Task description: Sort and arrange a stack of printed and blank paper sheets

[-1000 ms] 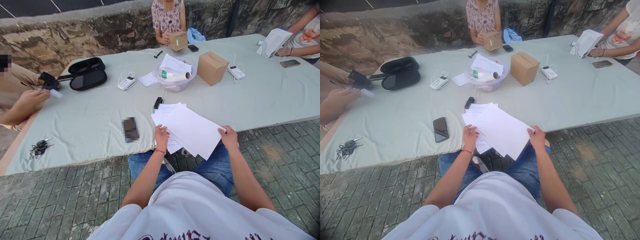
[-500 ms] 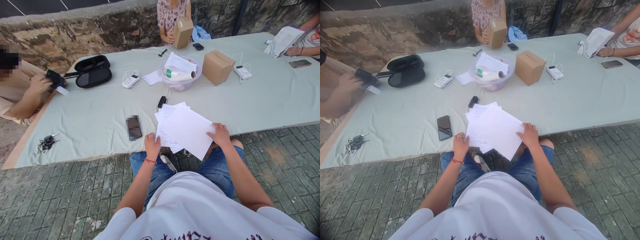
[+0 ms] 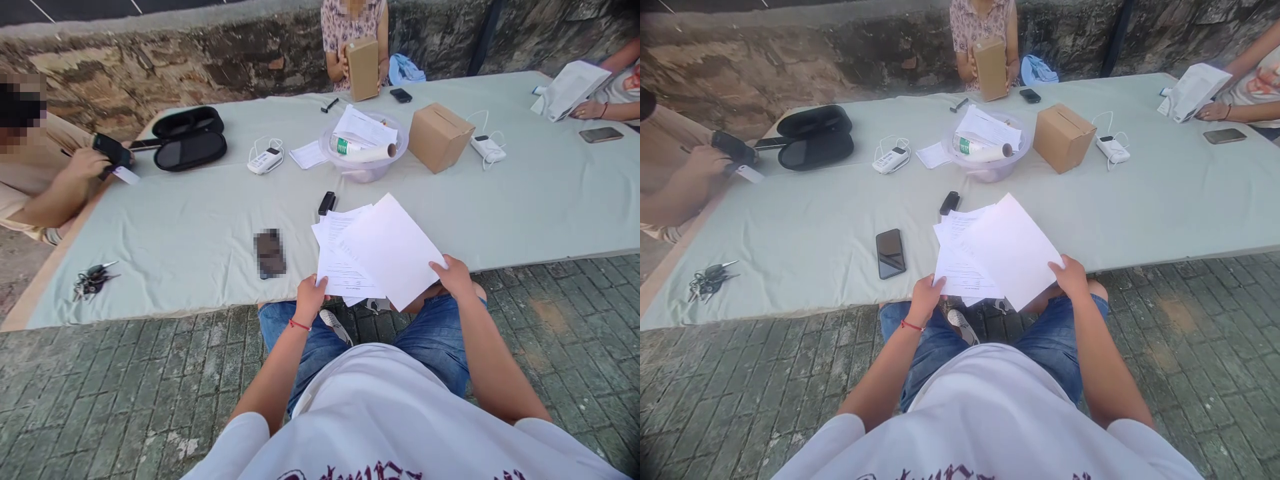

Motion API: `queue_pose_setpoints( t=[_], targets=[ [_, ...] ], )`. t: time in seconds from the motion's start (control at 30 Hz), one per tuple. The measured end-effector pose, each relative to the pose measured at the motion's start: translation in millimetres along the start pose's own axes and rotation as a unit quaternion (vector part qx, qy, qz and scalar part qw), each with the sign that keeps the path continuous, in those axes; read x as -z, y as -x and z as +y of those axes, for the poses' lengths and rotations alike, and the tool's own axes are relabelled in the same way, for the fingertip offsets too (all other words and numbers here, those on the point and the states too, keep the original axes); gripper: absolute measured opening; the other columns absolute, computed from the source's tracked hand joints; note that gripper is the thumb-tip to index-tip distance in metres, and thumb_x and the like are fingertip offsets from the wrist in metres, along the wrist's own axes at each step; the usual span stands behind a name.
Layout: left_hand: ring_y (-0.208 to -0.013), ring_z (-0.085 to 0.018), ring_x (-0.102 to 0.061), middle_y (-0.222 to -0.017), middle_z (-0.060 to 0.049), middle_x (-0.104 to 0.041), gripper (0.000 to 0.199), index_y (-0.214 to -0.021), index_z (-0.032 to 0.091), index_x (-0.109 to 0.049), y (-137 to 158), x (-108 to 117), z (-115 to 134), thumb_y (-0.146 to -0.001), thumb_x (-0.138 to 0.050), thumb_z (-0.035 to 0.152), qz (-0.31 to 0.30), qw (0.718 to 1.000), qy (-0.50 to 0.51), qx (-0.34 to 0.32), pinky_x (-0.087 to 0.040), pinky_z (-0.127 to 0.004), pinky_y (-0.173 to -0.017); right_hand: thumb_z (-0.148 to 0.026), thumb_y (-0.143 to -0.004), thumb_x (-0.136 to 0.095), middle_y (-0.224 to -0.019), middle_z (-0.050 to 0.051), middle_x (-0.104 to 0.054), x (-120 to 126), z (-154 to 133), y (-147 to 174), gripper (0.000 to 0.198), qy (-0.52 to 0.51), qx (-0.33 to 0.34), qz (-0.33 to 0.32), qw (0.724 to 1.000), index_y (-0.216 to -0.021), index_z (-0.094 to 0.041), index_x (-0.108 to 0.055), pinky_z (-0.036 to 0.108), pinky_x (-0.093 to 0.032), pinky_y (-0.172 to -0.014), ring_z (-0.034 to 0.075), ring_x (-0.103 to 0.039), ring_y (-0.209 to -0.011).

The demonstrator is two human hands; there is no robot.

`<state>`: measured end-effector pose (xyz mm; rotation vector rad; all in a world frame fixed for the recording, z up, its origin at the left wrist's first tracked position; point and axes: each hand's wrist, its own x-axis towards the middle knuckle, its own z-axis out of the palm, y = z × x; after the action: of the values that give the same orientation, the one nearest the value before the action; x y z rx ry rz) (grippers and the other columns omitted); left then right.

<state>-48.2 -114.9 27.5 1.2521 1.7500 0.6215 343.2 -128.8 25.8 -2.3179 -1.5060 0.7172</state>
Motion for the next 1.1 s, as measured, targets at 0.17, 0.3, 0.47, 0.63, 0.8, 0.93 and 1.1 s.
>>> queue_pose_setpoints(
  t=[0.17,0.3,0.47,0.63,0.8,0.93,1.1],
  targets=[
    [-0.045,-0.015,-0.054,-0.048,-0.001,-0.058,0.027,-0.075,0.017,-0.062,15.1,-17.8,-12.2,-0.082,-0.053,0.041,-0.071,0.99,0.112,0.039,-0.042,-0.027,-0.051,-0.043,-0.085,-0.052,-0.111,0.015,-0.062,7.6,21.1,-9.9,0.034,0.11,0.056,0.026,0.992,-0.1,-0.017,-0.066,0.045,-0.041,-0.094,0.034,-0.054,-0.108],
    [-0.042,-0.014,-0.052,-0.048,-0.002,-0.058,0.026,-0.072,0.016,-0.061,23.0,-33.1,-18.1,-0.082,-0.054,0.039,-0.089,0.982,0.158,0.062,-0.039,-0.026,-0.047,-0.039,-0.08,-0.061,-0.133,0.015,-0.053,5.6,15.7,-25.9,0.045,0.132,0.104,0.029,0.985,-0.12,-0.017,-0.06,0.045,-0.039,-0.098,0.035,-0.047,-0.12],
    [-0.045,-0.015,-0.055,-0.056,-0.003,-0.065,0.023,-0.076,0.014,-0.066,37.2,-40.8,-13.2,-0.078,-0.059,0.036,-0.126,0.98,0.142,0.054,-0.042,-0.027,-0.05,-0.038,-0.071,-0.073,-0.118,0.013,-0.064,4.4,-1.2,-37.1,0.063,0.083,0.065,-0.034,0.994,-0.127,-0.019,-0.054,0.035,-0.046,-0.079,0.03,-0.06,-0.101],
    [-0.071,-0.019,-0.066,-0.085,-0.008,-0.074,0.026,-0.088,0.013,-0.072,47.6,-43.0,-14.7,-0.072,-0.065,0.033,-0.136,0.966,0.213,0.05,-0.051,-0.031,-0.068,-0.037,-0.077,-0.065,-0.096,0.012,-0.07,2.0,-1.7,-22.8,0.03,0.058,0.033,-0.088,0.994,-0.099,-0.017,-0.067,0.033,-0.045,-0.069,0.028,-0.064,-0.086],
    [-0.078,-0.019,-0.067,-0.096,-0.008,-0.074,0.038,-0.101,0.013,-0.069,52.2,-45.7,-20.5,-0.064,-0.066,0.023,-0.132,0.944,0.297,0.064,-0.051,-0.03,-0.068,-0.039,-0.082,-0.058,-0.095,0.012,-0.071,-11.2,10.0,26.7,0.027,-0.009,0.02,-0.037,0.999,-0.096,-0.019,-0.069,0.037,-0.047,-0.076,0.031,-0.064,-0.09],
    [-0.067,-0.015,-0.063,-0.095,-0.008,-0.073,0.04,-0.105,0.014,-0.067,52.3,-47.5,-24.4,-0.07,-0.065,0.032,-0.108,0.937,0.319,0.088,-0.043,-0.024,-0.055,-0.044,-0.08,-0.062,-0.098,0.009,-0.073,-26.5,13.2,72.2,0.036,-0.225,-0.034,-0.06,0.972,-0.105,-0.019,-0.07,0.035,-0.05,-0.07,0.027,-0.066,-0.086],
    [-0.07,-0.014,-0.06,-0.095,-0.009,-0.071,0.043,-0.099,0.013,-0.067,51.2,-49.5,-26.3,-0.071,-0.069,0.046,-0.074,0.917,0.371,0.129,-0.042,-0.023,-0.055,-0.049,-0.075,-0.068,-0.081,0.008,-0.07,-43.0,-3.4,101.5,0.049,-0.394,-0.117,-0.102,0.906,-0.107,-0.012,-0.068,0.027,-0.04,-0.049,0.018,-0.058,-0.062]
  ],
)
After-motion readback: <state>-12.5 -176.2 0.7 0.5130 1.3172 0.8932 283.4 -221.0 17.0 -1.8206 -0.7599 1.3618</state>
